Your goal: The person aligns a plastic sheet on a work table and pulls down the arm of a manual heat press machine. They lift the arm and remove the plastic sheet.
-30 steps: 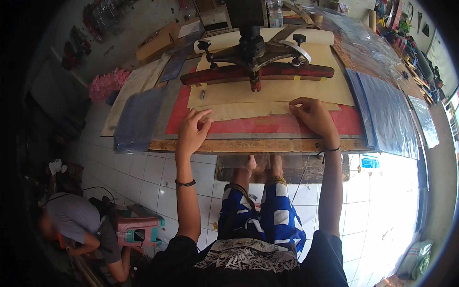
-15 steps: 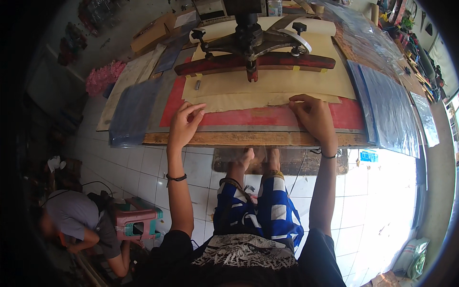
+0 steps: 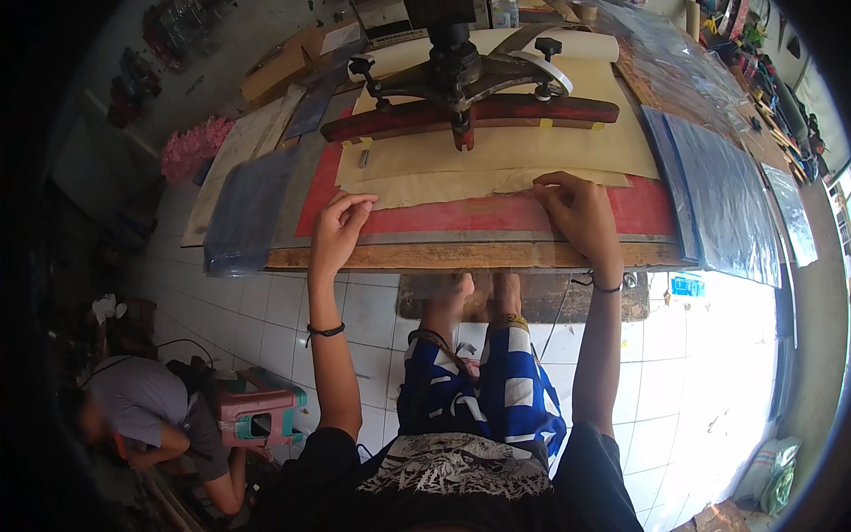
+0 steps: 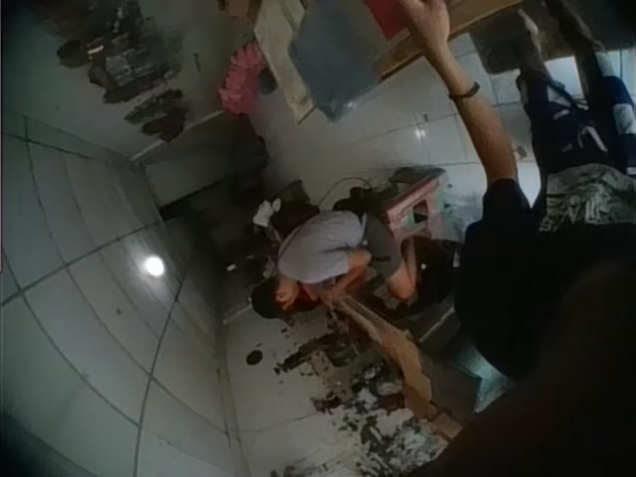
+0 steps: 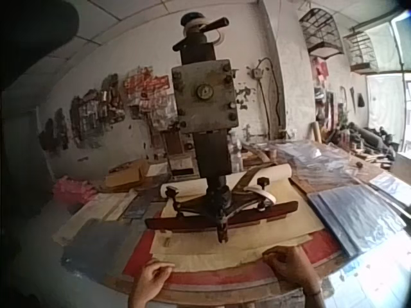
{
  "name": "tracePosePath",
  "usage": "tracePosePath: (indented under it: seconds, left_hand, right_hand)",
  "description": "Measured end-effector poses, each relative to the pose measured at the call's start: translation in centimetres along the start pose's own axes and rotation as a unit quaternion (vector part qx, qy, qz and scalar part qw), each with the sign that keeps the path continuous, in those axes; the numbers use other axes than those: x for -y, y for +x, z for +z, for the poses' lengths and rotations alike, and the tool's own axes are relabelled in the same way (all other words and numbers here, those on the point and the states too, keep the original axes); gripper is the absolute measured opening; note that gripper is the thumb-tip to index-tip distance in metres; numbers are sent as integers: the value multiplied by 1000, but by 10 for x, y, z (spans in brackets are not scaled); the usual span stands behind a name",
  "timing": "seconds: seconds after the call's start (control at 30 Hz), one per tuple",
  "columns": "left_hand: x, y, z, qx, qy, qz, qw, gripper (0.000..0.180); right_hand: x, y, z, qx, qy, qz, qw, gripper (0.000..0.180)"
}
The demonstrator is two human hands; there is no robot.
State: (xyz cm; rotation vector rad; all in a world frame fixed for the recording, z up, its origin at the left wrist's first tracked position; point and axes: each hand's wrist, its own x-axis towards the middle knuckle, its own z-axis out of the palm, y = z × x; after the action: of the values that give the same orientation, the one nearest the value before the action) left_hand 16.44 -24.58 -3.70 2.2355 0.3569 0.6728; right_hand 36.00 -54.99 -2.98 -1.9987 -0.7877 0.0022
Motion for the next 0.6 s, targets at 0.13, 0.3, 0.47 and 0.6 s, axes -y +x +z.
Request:
tracePosePath:
  seconds: [0.13,0.3,0.47,0.6]
  left_hand:
    - [0,0,-1,-2,-1,-7,1000,16]
    - [-2,0,-1,-6,-17,-3,1000,15]
    - [1,-1,-4,-22,-4,5,1000,15]
    - [9,0,-1,-34,-12,23,999,18]
  right_hand:
    - [-2,1,1,-8,-5,-16,1000,21]
    - [-5,2,1,-1,-7,-7,1000,21]
    - [-4,1,2,-2,-3,-2,1000,21]
    - [-5,1,1,-3,-13,6,1000,22]
